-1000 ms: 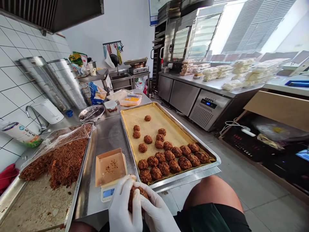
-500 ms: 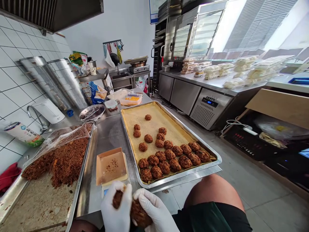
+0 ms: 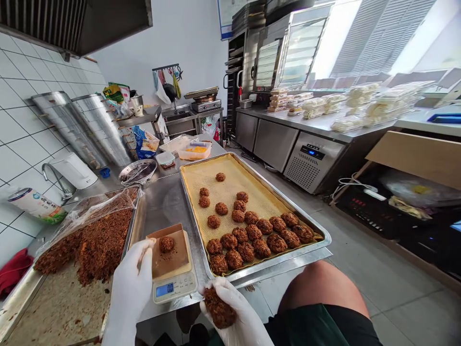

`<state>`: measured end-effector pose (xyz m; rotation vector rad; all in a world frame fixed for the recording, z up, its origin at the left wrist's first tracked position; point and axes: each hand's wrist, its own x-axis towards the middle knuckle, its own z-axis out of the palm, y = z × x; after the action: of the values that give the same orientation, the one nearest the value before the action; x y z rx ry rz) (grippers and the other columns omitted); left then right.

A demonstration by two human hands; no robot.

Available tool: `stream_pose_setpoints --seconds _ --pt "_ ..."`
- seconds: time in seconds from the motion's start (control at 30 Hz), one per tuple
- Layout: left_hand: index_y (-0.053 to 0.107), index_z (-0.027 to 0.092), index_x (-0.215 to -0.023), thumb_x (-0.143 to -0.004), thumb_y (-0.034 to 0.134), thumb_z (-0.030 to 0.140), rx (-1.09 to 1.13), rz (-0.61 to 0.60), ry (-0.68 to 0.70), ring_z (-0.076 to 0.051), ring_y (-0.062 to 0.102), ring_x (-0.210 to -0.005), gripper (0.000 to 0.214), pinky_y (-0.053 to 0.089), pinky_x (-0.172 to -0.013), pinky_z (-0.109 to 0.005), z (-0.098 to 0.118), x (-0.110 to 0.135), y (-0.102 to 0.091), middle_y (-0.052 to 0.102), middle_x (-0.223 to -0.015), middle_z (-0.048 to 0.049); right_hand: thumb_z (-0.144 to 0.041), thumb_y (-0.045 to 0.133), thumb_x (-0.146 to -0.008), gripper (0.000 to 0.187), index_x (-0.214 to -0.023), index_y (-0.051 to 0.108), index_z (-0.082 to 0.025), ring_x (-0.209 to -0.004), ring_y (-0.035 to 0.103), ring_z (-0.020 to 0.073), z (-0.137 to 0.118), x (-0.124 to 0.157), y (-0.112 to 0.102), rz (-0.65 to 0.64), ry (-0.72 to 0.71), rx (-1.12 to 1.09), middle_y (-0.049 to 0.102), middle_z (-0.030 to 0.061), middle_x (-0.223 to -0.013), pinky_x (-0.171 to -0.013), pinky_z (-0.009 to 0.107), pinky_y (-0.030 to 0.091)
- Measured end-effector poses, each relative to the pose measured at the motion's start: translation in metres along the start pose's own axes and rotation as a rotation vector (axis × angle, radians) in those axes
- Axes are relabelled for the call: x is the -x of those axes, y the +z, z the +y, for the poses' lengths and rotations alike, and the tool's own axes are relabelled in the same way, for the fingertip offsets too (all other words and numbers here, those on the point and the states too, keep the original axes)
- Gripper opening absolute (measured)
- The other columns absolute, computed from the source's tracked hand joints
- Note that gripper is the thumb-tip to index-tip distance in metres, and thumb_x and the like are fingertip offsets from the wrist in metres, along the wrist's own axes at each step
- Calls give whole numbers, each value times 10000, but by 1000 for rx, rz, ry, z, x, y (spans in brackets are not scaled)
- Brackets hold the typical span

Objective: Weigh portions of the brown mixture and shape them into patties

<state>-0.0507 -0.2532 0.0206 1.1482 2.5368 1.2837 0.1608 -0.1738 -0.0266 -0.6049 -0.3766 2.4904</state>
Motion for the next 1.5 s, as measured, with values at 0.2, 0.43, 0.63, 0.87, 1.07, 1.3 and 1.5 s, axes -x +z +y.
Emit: stream_pose_setpoints --seconds 0.2,0.43,0.63,0.87,1.07,1.3,1.5 --pt "657 284 -1248 -874 686 256 141 -464 236 -249 655 -1158 377 540 -993 -357 49 74 30 691 -1273 -55 -352 805 -737 504 -1221 687 -278 -1244 588 315 -5 3 1 -33 -47 102 699 85 -1297 -1088 470 407" --pt "693 281 -1104 -877 614 72 223 -470 298 -178 681 -1038 319 537 -951 -272 59 88 38 712 -1141 -16 -417 650 -911 274 -1136 717 -276 -901 609 196 -17 21 -3 -104 63 420 693 35 -1003 -759 301 483" --pt "659 257 -1192 -795 672 61 102 -510 335 -227 679 -1062 443 558 -949 -336 54 89 35 715 -1168 -38 -381 740 -850 342 -1167 705 -257 -1065 583 221 -23 22 -5 -125 107 442 686 59 -1084 -887 309 456" --pt "667 249 -1170 -775 674 79 55 -628 252 -222 701 -968 430 591 -872 -327 43 88 31 714 -1104 -46 -391 618 -944 290 -1203 652 -265 -836 575 167 -16 22 -10 -233 125 467 666 38 -968 -634 259 393" --pt "613 296 -1273 -783 636 53 111 -654 334 -203 661 -1143 547 537 -987 -284 43 88 31 658 -1298 -31 -429 479 -1009 317 -1203 639 -235 -762 520 145 -18 27 -10 -242 85 421 595 31 -954 -637 277 398" --pt "654 239 -911 -762 579 31 23 -515 389 -152 681 -806 267 544 -733 -237 45 94 41 684 -899 10 -437 667 -910 298 -1067 659 -184 -657 480 104 -14 22 -13 -275 183 424 559 7 -833 -537 222 371" --pt "641 253 -885 -837 581 101 8 -275 265 -133 657 -722 170 528 -674 -217 40 81 19 668 -822 31 -352 726 -849 192 -902 658 -179 -560 518 110 -5 10 -23 -50 103 218 592 12 -731 -421 205 308"
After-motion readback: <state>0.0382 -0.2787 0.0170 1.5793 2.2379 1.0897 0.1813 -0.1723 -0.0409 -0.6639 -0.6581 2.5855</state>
